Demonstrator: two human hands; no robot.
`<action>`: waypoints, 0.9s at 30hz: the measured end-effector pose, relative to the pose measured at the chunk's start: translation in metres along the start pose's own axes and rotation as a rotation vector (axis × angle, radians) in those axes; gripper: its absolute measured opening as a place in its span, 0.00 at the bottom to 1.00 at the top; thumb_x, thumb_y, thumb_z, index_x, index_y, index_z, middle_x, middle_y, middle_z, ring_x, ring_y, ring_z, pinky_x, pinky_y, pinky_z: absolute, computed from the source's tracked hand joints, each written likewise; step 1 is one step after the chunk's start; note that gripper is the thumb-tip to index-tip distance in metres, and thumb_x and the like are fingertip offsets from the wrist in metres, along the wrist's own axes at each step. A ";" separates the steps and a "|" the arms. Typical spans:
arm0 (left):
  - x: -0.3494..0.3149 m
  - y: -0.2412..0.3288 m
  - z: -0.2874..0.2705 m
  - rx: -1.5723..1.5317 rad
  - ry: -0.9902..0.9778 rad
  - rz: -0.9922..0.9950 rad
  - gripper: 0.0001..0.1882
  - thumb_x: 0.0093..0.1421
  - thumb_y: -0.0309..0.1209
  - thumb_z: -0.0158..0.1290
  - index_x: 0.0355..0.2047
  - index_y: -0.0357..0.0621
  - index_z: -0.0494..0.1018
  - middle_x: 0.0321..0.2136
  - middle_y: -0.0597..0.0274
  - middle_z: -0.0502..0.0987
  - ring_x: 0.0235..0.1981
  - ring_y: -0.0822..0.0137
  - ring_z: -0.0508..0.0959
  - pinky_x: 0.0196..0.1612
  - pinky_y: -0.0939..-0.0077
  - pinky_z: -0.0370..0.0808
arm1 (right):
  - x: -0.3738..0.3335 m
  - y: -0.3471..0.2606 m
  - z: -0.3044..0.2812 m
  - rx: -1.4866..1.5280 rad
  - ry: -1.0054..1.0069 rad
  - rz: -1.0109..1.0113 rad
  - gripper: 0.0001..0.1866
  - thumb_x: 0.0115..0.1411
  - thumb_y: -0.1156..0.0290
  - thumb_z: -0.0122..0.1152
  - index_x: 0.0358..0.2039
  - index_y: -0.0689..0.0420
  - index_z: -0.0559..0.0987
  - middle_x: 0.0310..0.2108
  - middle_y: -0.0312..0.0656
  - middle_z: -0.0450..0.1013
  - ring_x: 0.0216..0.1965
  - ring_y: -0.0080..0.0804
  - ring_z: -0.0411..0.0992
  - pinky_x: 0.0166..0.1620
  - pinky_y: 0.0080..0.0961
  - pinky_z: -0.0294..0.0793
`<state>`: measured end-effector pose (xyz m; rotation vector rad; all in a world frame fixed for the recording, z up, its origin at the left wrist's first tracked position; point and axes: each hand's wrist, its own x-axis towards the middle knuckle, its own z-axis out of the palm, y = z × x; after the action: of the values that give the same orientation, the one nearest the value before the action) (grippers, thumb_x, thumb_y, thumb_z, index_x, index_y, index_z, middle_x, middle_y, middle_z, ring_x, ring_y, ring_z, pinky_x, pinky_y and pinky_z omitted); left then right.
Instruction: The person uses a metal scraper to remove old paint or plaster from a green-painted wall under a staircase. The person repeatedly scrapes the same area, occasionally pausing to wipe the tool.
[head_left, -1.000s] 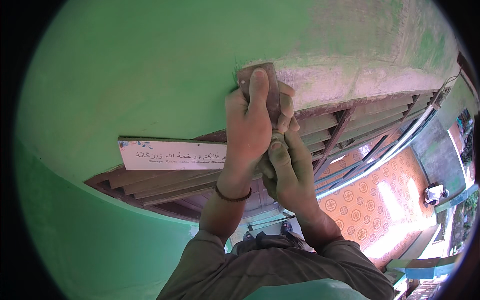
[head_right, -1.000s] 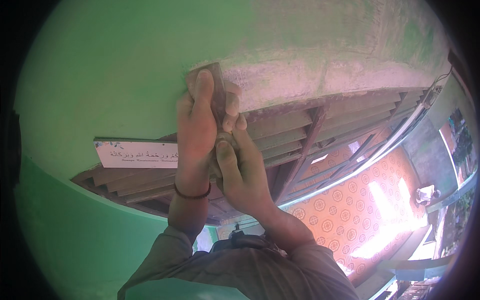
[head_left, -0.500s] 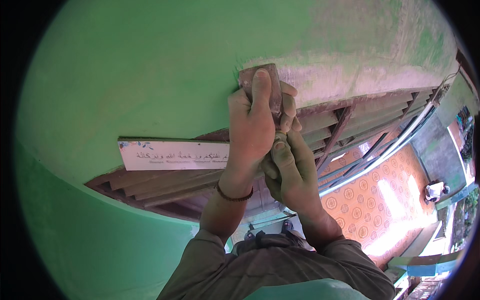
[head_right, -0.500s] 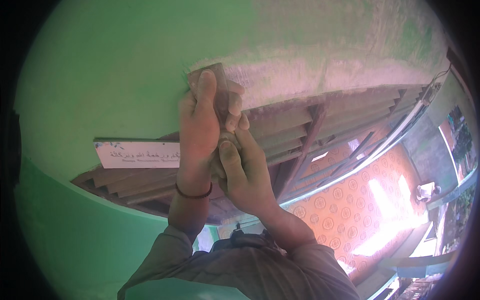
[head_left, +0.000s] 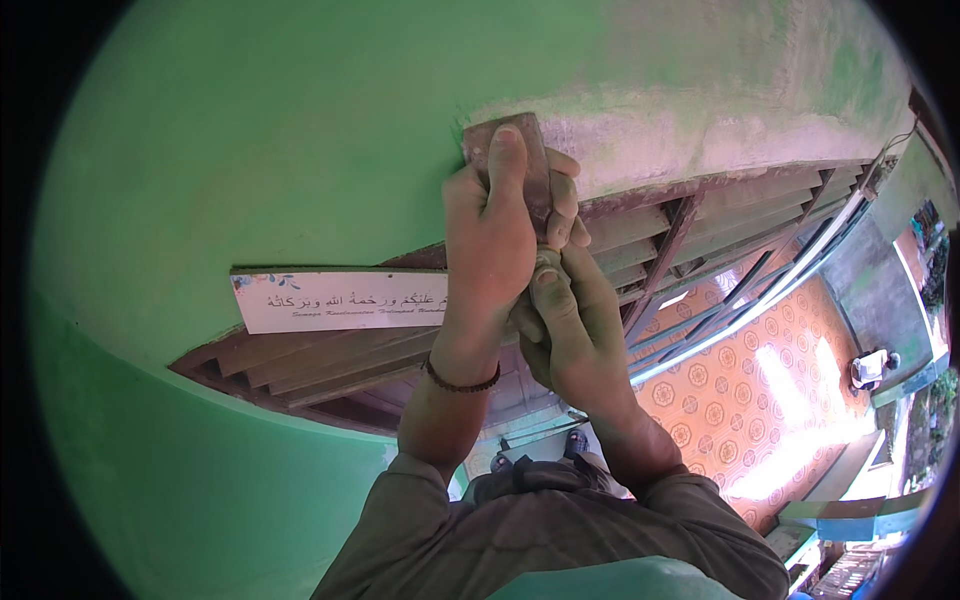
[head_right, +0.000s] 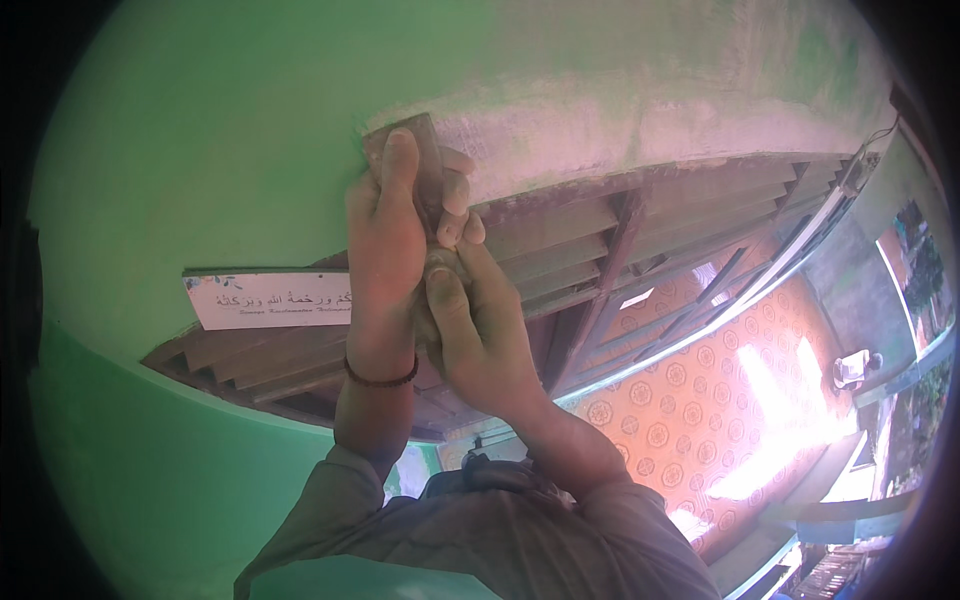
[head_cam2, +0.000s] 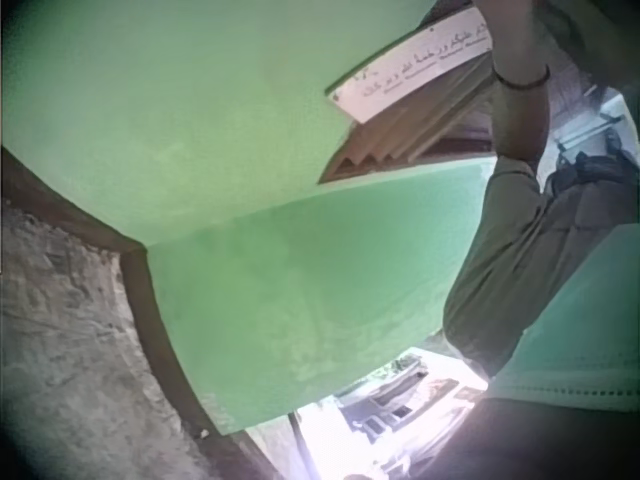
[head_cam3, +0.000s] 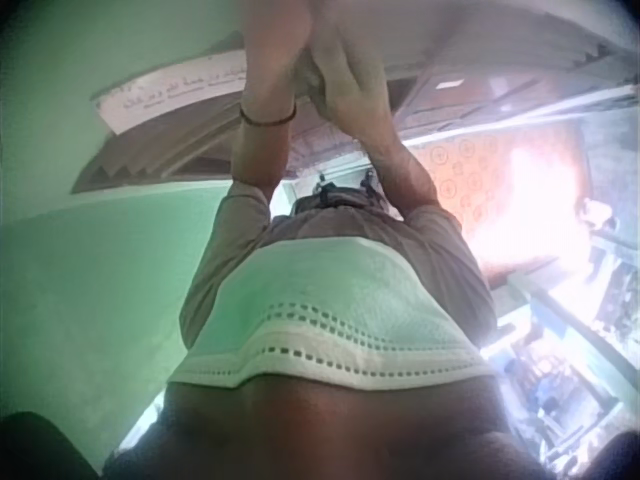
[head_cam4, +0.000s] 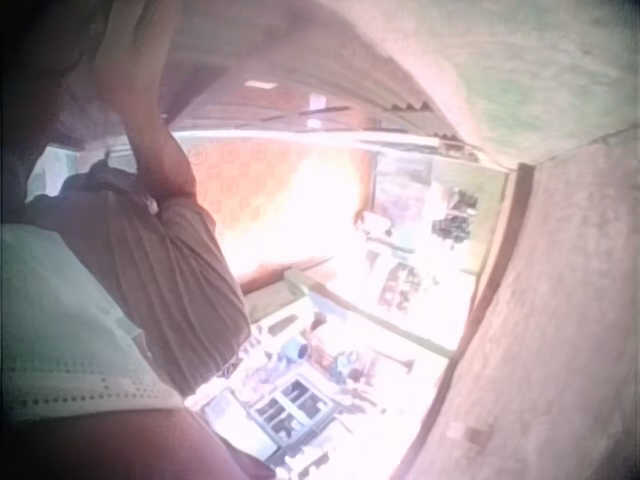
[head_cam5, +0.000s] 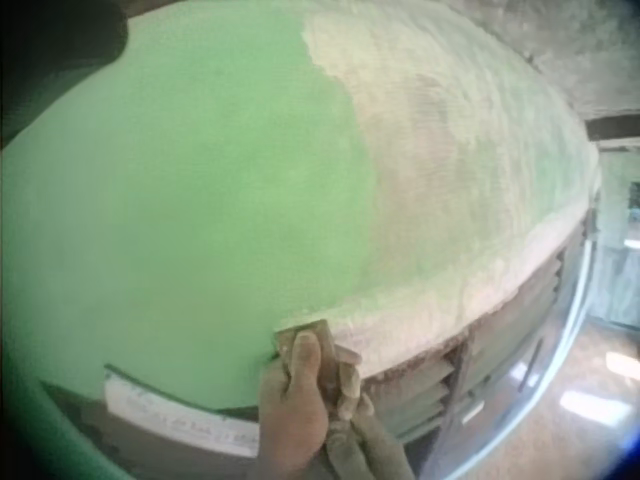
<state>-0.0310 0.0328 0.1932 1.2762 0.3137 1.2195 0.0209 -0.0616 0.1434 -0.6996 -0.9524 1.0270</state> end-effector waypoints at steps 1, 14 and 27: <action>0.002 0.002 0.000 0.025 0.017 -0.044 0.29 0.77 0.43 0.35 0.30 0.29 0.73 0.15 0.60 0.71 0.12 0.73 0.68 0.21 0.72 0.77 | 0.001 -0.002 -0.001 -0.023 0.007 0.006 0.11 0.74 0.71 0.40 0.49 0.63 0.68 0.21 0.30 0.62 0.19 0.14 0.58 0.22 0.17 0.59; -0.039 -0.057 -0.016 0.095 0.033 -0.191 0.28 0.76 0.47 0.38 0.35 0.32 0.75 0.17 0.61 0.73 0.17 0.69 0.74 0.29 0.72 0.79 | -0.040 0.032 -0.040 -0.094 0.037 0.211 0.15 0.74 0.69 0.40 0.53 0.63 0.71 0.26 0.35 0.68 0.23 0.18 0.64 0.28 0.20 0.66; -0.180 -0.223 -0.060 0.135 0.115 -0.687 0.27 0.75 0.42 0.34 0.42 0.35 0.80 0.35 0.51 0.83 0.38 0.62 0.83 0.50 0.66 0.75 | -0.137 0.139 -0.135 -0.927 0.217 -0.070 0.20 0.58 0.71 0.69 0.47 0.63 0.72 0.43 0.47 0.71 0.41 0.43 0.73 0.42 0.35 0.75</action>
<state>-0.0345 -0.0400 -0.0904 1.0761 0.8524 0.6862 0.0612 -0.1436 -0.0759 -1.4911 -1.2403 0.3850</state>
